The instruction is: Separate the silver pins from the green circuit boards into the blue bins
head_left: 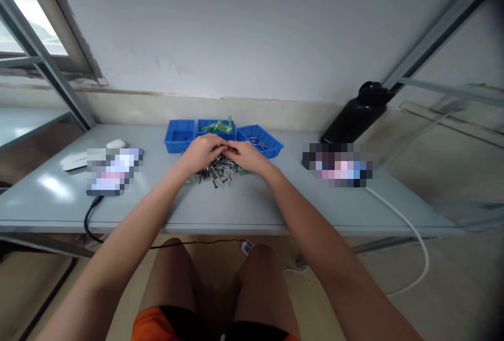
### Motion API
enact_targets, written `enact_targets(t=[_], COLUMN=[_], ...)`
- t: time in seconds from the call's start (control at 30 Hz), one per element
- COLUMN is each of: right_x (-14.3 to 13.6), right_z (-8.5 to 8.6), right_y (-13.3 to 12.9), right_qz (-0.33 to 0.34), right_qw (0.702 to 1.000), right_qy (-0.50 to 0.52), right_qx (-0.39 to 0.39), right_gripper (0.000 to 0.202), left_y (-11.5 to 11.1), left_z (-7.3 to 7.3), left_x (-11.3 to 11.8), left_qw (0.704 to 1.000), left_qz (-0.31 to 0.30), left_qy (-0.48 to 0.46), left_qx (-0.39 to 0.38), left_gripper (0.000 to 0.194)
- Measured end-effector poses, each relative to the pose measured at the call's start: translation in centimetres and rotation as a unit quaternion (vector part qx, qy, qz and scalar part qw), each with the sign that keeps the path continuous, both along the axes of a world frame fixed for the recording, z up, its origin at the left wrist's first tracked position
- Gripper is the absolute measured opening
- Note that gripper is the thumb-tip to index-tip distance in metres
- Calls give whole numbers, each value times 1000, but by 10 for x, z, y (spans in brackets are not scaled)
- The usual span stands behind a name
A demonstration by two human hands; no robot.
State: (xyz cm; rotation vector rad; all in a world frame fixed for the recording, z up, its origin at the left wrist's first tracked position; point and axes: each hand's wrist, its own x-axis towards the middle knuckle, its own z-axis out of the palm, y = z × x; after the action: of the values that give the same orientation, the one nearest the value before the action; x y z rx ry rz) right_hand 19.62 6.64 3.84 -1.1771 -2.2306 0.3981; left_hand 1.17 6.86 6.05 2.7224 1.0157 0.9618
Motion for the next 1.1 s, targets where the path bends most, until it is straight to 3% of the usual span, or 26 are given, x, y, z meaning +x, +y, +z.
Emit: enact_targets(t=[0.13, 0.33, 0.67, 1.1], right_x=[2, 5, 3, 4], right_z=[2, 7, 10, 11], right_y=[0, 1, -1, -3], right_qz=[-7, -47, -51, -65], right_qw=[1000, 997, 995, 991], right_qy=[7, 52, 54, 67], right_qx=[2, 29, 73, 94], right_gripper=[23, 24, 25, 23], left_y=[3, 12, 15, 16], left_z=[1, -2, -12, -14], left_x=[-3, -10, -9, -9], left_qw=[999, 995, 996, 996], left_qz=[34, 94, 83, 82], left_qy=[-37, -9, 17, -11], left_qx=[2, -14, -18, -18], left_gripper=[17, 16, 17, 16])
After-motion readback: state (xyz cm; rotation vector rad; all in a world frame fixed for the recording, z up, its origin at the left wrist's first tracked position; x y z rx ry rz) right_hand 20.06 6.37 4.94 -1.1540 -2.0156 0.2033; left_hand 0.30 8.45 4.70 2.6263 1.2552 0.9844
